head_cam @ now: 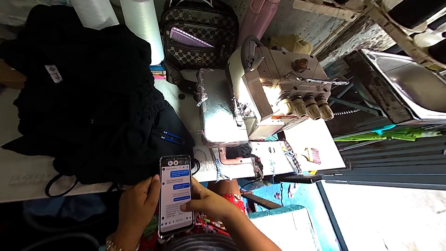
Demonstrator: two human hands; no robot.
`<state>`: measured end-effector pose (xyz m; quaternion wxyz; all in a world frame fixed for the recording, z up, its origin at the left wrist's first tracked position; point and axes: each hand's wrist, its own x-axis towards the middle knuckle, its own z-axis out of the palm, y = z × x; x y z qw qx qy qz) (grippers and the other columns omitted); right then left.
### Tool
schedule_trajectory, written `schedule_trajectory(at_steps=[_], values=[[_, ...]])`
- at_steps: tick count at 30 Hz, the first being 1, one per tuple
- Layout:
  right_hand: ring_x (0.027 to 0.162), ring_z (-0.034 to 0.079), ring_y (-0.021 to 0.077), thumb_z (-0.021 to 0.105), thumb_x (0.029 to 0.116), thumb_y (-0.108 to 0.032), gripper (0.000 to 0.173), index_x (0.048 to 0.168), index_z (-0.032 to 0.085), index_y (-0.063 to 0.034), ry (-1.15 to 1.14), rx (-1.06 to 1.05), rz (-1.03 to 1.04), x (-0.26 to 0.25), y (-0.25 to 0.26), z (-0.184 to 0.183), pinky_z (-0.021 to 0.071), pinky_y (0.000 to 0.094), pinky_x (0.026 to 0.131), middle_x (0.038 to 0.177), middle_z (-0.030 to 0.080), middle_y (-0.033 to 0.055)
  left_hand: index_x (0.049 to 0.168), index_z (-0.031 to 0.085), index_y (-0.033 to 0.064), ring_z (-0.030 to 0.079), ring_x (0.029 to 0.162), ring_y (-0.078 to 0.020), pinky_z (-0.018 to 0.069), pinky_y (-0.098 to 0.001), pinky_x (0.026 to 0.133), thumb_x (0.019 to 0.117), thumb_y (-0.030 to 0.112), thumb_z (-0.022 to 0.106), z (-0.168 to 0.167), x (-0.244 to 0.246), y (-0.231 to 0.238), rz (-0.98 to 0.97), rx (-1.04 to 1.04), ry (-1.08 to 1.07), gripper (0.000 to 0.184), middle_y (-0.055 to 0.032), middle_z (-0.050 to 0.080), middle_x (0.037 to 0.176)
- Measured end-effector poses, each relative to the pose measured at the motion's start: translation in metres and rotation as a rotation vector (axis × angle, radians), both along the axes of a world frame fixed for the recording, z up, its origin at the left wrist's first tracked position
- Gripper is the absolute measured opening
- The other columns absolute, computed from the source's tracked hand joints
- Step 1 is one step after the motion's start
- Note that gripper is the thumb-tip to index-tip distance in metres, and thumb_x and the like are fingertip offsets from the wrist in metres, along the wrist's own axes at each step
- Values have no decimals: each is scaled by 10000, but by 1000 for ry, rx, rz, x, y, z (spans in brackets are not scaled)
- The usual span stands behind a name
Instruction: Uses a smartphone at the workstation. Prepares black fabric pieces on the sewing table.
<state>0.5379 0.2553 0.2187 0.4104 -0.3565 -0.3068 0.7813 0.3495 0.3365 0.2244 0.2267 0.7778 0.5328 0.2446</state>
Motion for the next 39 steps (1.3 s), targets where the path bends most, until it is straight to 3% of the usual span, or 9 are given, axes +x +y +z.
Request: schedule_trajectory(at_steps=[4,7,11,19,27,30,36,39], values=[[1056,677,102,537,932,30,623,1457,242,-132,27,36,3,0,-1,-3,592,299,819,1227,630,13,575,487,65,463,474,-161,352,-361,498,1019,314,364,0,0,0,-3,0,-5,523,-21,398,490],[1026,680,102,519,963,-9,589,1464,242,-147,-6,-1,6,0,0,0,589,283,743,1216,631,12,575,489,66,469,477,-164,354,-365,499,1021,323,362,0,0,0,-1,-1,-4,530,-25,405,492],[1047,674,118,483,1009,-67,544,1484,235,-156,-9,-36,3,0,0,1,596,312,751,1238,611,16,595,529,52,495,488,-165,367,-373,503,1019,320,366,1,1,0,5,-20,-11,527,-36,444,502],[1011,678,89,537,940,9,609,1454,245,-140,7,9,1,0,-1,0,586,271,742,1203,631,8,586,517,64,485,482,-154,360,-362,498,1020,322,367,0,0,0,5,-14,-12,527,-25,431,496],[1051,668,109,480,1017,-69,535,1485,236,-158,-17,-36,6,1,-1,2,590,298,753,1241,607,14,587,512,57,488,488,-167,363,-371,504,1018,322,362,1,1,0,0,-27,-12,528,-30,430,500],[1026,674,103,508,996,-53,550,1471,250,-151,-14,-28,2,0,-1,2,591,292,750,1215,618,13,586,506,57,482,484,-166,360,-370,500,1020,320,362,-1,0,0,2,-23,-6,528,-30,422,499],[1074,665,87,570,935,30,656,1477,225,-102,22,45,0,0,0,-1,580,292,866,1242,620,20,583,506,58,476,481,-162,359,-366,499,1020,321,364,0,0,0,-2,-18,-6,529,-29,421,497],[1034,676,92,532,958,12,593,1459,247,-125,-7,38,5,0,0,0,588,282,776,1216,630,18,593,518,48,488,488,-173,364,-380,502,1022,318,360,0,0,0,-9,-15,-1,532,-37,431,501]])
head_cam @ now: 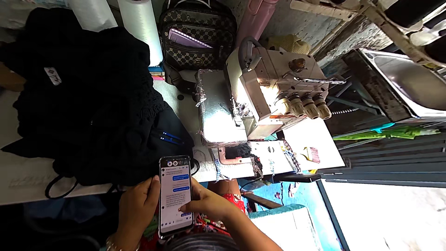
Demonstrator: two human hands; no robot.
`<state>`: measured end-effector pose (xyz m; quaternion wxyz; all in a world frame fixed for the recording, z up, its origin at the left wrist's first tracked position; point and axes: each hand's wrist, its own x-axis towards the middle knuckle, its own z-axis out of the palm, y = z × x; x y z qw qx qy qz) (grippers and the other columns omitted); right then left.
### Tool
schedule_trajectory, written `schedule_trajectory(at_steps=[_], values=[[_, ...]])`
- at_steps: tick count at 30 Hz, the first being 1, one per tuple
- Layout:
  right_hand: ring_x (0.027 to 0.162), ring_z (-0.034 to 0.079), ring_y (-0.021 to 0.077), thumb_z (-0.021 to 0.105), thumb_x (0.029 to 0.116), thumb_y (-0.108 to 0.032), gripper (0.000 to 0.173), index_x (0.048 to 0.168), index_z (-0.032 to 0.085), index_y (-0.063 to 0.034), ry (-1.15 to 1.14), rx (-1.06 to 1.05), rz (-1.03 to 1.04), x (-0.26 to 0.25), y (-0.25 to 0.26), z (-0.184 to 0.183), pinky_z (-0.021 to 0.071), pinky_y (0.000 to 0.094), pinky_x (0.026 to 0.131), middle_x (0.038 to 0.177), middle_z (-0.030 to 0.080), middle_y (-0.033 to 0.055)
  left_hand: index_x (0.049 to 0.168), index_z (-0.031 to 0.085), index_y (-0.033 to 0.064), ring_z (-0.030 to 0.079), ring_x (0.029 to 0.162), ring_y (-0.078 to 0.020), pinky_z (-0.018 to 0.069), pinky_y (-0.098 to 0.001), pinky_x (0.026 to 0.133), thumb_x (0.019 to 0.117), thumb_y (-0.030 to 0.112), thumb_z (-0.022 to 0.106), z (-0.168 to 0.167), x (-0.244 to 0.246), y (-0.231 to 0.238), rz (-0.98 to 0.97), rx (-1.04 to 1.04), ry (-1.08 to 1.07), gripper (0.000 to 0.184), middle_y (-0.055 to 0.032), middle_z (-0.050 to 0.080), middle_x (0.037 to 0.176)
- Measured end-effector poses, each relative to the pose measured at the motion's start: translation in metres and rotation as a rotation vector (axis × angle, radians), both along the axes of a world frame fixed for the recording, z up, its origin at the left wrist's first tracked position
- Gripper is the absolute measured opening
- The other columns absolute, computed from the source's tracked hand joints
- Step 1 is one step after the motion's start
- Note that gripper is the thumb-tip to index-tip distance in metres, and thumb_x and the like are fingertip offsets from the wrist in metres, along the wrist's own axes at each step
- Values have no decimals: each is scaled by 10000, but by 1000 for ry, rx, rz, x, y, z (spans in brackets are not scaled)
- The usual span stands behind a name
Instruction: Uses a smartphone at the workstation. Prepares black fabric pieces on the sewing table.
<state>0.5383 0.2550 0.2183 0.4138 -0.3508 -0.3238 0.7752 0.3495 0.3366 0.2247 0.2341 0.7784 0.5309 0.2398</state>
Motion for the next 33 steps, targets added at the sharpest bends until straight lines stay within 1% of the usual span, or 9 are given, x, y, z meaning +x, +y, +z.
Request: schedule_trajectory(at_steps=[1,3,8,12,15,17,22,27,33], values=[[1018,679,97,520,967,-1,574,1457,253,-134,-9,-12,0,0,0,0,587,282,745,1205,634,17,596,523,47,490,487,-173,364,-380,499,1022,319,360,0,0,0,0,4,0,531,-37,433,501],[1012,678,98,501,988,-24,545,1461,255,-141,-15,-36,-2,0,0,1,587,282,736,1196,631,13,596,525,47,491,485,-176,365,-381,497,1020,318,361,0,0,0,-1,8,0,529,-37,434,500],[1056,671,129,466,1030,-79,521,1492,239,-157,-10,-88,2,1,1,2,599,329,772,1232,605,26,595,523,48,484,483,-173,363,-375,499,1020,321,363,1,0,0,0,1,-7,530,-35,428,499],[1034,679,113,527,997,-55,560,1476,251,-146,-1,-61,-7,0,0,1,594,301,756,1213,629,20,593,518,45,483,485,-172,363,-373,499,1021,320,363,0,0,0,0,1,-4,532,-37,426,500],[1051,676,91,549,950,1,620,1470,239,-135,30,-14,-3,0,0,-2,592,282,792,1229,631,6,591,519,46,484,486,-174,363,-376,500,1022,320,363,0,0,0,-1,5,5,534,-39,429,499],[1062,673,87,558,936,23,635,1463,240,-131,35,6,-3,0,0,-2,589,282,809,1237,629,4,594,522,46,487,487,-177,364,-378,501,1023,319,361,0,0,0,2,5,4,533,-39,430,502],[1090,663,91,554,929,38,655,1472,223,-119,48,14,2,0,0,-4,582,299,864,1253,619,10,595,525,46,489,487,-174,366,-379,502,1022,322,363,0,0,0,6,2,-2,534,-38,435,502],[1096,661,93,560,930,33,655,1472,224,-116,46,25,-3,0,0,-4,580,302,872,1255,616,12,587,508,57,476,482,-160,357,-363,498,1022,321,361,-1,-1,0,2,4,-6,530,-27,419,498],[1090,665,98,566,926,32,674,1481,214,-116,25,13,-3,0,0,-2,585,302,846,1258,620,17,571,485,69,458,468,-153,347,-350,490,1018,313,369,-2,-1,0,4,21,-11,522,-20,397,487]])
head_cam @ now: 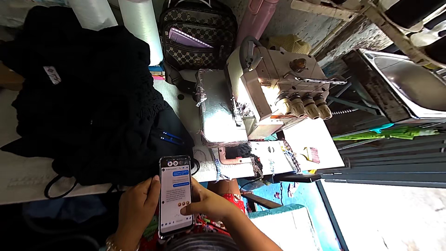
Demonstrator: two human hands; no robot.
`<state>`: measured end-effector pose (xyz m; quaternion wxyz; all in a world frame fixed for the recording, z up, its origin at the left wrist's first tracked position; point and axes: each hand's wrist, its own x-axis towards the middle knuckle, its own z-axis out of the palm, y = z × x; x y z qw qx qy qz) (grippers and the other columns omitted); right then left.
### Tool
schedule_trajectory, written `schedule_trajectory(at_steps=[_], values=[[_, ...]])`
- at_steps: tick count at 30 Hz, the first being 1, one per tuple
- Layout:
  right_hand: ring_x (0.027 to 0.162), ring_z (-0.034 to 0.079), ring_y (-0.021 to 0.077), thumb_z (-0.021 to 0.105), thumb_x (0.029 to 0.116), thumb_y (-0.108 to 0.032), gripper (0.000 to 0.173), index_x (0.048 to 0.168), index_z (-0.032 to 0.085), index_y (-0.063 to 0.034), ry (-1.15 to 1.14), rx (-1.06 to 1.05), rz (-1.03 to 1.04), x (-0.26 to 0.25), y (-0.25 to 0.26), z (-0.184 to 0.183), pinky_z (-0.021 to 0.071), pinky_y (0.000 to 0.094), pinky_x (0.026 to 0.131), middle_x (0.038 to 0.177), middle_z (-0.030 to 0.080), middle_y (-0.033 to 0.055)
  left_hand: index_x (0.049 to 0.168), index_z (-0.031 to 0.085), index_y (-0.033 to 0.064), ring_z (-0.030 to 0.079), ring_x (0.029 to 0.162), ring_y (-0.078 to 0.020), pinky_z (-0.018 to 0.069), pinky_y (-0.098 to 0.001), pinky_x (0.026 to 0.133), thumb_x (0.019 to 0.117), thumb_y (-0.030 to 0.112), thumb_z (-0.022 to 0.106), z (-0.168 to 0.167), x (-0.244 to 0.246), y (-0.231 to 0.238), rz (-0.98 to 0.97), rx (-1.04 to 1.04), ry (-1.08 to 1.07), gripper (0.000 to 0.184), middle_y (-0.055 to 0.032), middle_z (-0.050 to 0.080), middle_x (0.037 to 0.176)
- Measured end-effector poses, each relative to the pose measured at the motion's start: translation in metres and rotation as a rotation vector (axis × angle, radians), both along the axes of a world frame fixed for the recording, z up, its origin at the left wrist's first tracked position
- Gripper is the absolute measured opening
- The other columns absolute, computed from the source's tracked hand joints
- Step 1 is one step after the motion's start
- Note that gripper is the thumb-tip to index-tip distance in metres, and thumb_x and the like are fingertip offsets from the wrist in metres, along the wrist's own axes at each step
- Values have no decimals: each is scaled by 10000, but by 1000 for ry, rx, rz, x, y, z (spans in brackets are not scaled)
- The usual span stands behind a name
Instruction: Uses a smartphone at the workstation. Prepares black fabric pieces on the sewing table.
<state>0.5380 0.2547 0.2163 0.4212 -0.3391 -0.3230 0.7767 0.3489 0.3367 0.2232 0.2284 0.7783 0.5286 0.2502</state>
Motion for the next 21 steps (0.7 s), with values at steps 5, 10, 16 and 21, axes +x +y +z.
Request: schedule_trajectory(at_steps=[5,10,16,21], values=[[1091,666,100,563,925,30,670,1477,215,-119,15,0,-1,0,0,-1,587,302,846,1257,619,15,573,491,72,460,467,-150,346,-349,490,1019,316,362,0,1,0,-3,2,0,524,-16,401,486],[1105,659,93,571,915,47,689,1479,209,-110,23,7,-7,-1,-1,-2,579,303,885,1265,614,14,572,490,70,461,469,-149,347,-348,490,1019,320,366,0,0,0,0,4,0,527,-16,402,486],[1095,665,95,575,913,50,673,1463,226,-117,30,19,-7,-1,-1,-3,585,301,864,1256,620,8,576,492,68,463,474,-145,349,-354,495,1022,323,361,-1,0,0,1,-4,10,530,-16,402,491],[1104,661,92,573,904,69,683,1461,221,-109,41,14,-4,0,-1,-3,581,300,883,1257,615,11,577,495,67,467,471,-149,351,-350,489,1019,320,364,0,1,-1,1,4,-3,526,-22,406,488]])
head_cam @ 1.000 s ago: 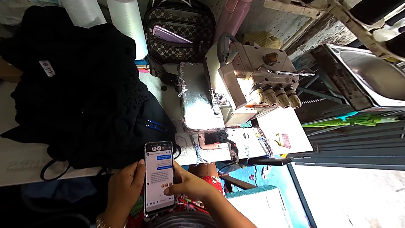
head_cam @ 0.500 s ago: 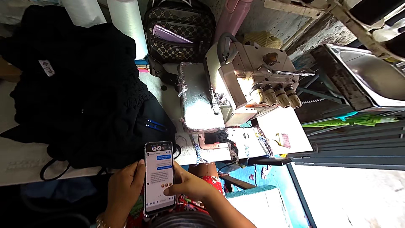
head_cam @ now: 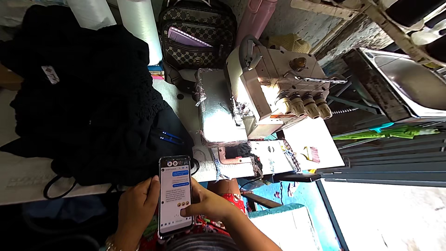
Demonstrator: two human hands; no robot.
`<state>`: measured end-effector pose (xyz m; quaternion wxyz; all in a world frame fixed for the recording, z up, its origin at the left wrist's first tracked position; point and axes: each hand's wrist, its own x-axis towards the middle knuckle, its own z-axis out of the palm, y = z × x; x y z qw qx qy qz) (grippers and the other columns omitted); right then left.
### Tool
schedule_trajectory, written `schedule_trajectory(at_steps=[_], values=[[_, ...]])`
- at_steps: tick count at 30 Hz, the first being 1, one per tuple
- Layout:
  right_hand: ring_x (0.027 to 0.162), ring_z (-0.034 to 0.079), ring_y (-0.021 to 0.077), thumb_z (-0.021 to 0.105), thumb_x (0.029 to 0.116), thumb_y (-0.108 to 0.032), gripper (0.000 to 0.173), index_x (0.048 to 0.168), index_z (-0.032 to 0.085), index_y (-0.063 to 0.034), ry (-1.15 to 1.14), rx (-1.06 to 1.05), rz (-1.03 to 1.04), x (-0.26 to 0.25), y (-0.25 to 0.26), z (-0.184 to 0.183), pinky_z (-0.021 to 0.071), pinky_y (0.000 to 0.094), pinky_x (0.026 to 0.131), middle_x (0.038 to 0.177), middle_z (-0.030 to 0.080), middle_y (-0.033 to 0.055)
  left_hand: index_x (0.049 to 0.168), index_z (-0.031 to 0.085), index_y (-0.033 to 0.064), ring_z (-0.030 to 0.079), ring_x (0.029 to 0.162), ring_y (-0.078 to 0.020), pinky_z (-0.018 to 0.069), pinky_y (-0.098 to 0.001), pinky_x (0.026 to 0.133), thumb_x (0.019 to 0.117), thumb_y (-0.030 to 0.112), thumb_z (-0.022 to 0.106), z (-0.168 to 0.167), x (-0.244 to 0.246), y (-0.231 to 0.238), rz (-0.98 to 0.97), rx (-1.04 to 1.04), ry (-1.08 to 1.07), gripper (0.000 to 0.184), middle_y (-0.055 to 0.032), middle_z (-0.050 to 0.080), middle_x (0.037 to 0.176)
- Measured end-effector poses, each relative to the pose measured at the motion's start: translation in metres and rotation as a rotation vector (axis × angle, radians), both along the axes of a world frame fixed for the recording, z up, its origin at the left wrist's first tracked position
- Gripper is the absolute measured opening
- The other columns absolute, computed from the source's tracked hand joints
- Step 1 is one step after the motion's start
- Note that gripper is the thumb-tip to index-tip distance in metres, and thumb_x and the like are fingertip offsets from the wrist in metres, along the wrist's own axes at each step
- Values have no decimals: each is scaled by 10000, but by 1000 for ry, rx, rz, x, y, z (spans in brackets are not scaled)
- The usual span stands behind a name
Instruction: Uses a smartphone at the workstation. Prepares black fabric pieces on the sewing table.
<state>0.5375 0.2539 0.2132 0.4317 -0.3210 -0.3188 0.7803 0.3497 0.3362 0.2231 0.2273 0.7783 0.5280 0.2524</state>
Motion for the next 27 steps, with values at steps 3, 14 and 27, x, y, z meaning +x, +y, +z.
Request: schedule_trajectory(at_steps=[3,14,27], values=[[1108,660,95,572,907,68,681,1463,220,-106,-2,2,0,0,0,0,578,308,899,1260,614,13,574,490,70,461,469,-146,346,-348,489,1019,323,363,0,0,0,1,-3,5,527,-18,399,488],[1131,649,88,572,905,85,705,1479,193,-68,-3,45,0,0,0,-1,555,316,974,1278,599,26,590,515,57,471,478,-159,358,-361,494,1018,329,366,-1,-1,0,6,-23,1,529,-26,421,498],[1136,648,89,575,901,89,705,1475,198,-68,-4,46,-2,0,0,-1,555,317,977,1276,600,29,585,511,54,476,479,-162,357,-365,494,1018,324,363,0,0,-1,8,-7,6,531,-33,421,497]])
